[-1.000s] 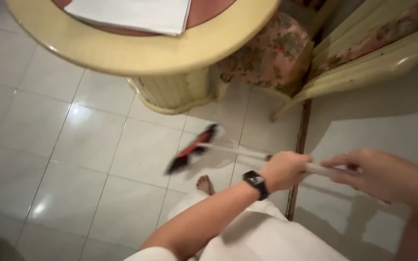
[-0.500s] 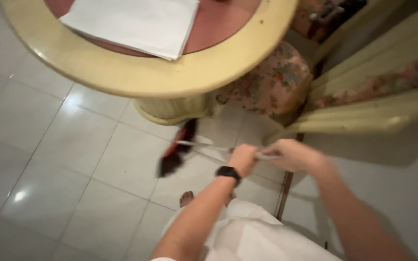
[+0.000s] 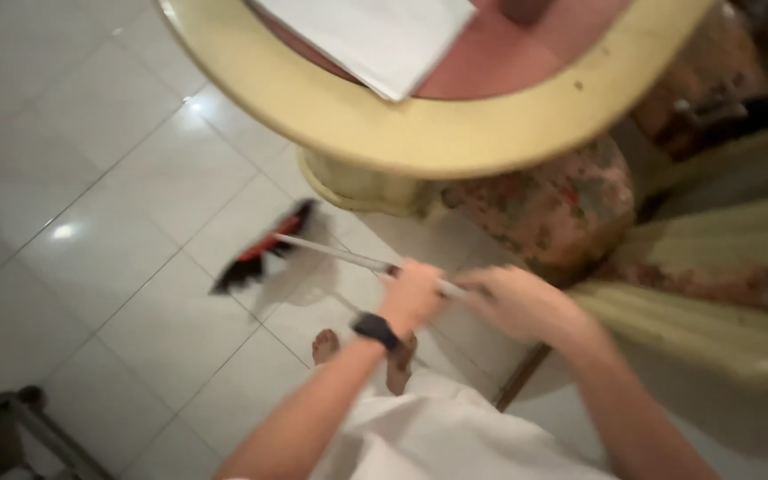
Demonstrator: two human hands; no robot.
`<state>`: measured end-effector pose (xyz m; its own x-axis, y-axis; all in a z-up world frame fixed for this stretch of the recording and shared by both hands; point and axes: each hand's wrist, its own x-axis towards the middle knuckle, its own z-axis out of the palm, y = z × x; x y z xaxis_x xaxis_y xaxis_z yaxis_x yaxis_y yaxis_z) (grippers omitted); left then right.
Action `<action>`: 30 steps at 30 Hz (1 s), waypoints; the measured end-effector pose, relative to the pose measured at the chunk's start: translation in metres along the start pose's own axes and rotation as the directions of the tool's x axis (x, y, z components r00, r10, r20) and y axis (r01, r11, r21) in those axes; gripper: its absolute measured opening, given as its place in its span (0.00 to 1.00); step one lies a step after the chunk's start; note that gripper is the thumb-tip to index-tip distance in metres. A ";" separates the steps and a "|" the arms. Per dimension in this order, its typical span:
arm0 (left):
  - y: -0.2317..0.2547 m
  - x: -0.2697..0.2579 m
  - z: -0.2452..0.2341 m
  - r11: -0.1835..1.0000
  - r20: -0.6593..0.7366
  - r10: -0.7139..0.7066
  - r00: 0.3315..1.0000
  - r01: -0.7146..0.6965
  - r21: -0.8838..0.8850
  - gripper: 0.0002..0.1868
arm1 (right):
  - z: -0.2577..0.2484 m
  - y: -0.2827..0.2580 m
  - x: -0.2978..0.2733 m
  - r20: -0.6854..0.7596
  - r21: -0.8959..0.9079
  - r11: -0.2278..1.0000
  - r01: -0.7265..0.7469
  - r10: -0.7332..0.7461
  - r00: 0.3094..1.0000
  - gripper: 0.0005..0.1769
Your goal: Sweep the tiled floor of a dining room using a broom.
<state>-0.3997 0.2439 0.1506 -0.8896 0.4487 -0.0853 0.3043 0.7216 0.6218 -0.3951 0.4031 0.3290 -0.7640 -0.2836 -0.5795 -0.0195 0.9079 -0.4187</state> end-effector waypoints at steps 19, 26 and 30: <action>-0.215 -0.015 -0.094 0.914 -0.219 -0.353 0.910 0.385 0.128 0.26 | 0.127 -0.134 0.237 -0.173 0.009 0.981 0.196 -0.191 0.966 0.18; -0.115 -0.025 -0.148 0.960 -0.456 0.235 0.858 -0.280 -0.032 0.12 | -0.049 -0.203 0.074 0.086 -0.177 0.984 0.020 -0.005 0.996 0.21; -0.089 -0.031 -0.111 0.927 -0.387 0.152 0.910 -0.267 -0.264 0.12 | -0.049 -0.180 0.074 0.201 -0.246 0.968 -0.051 0.102 0.974 0.23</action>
<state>-0.4368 0.1074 0.1844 -0.8948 0.3135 0.3178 0.4295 0.4105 0.8044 -0.4797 0.2338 0.3961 -0.6168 -0.2453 -0.7479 -0.1386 0.9692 -0.2036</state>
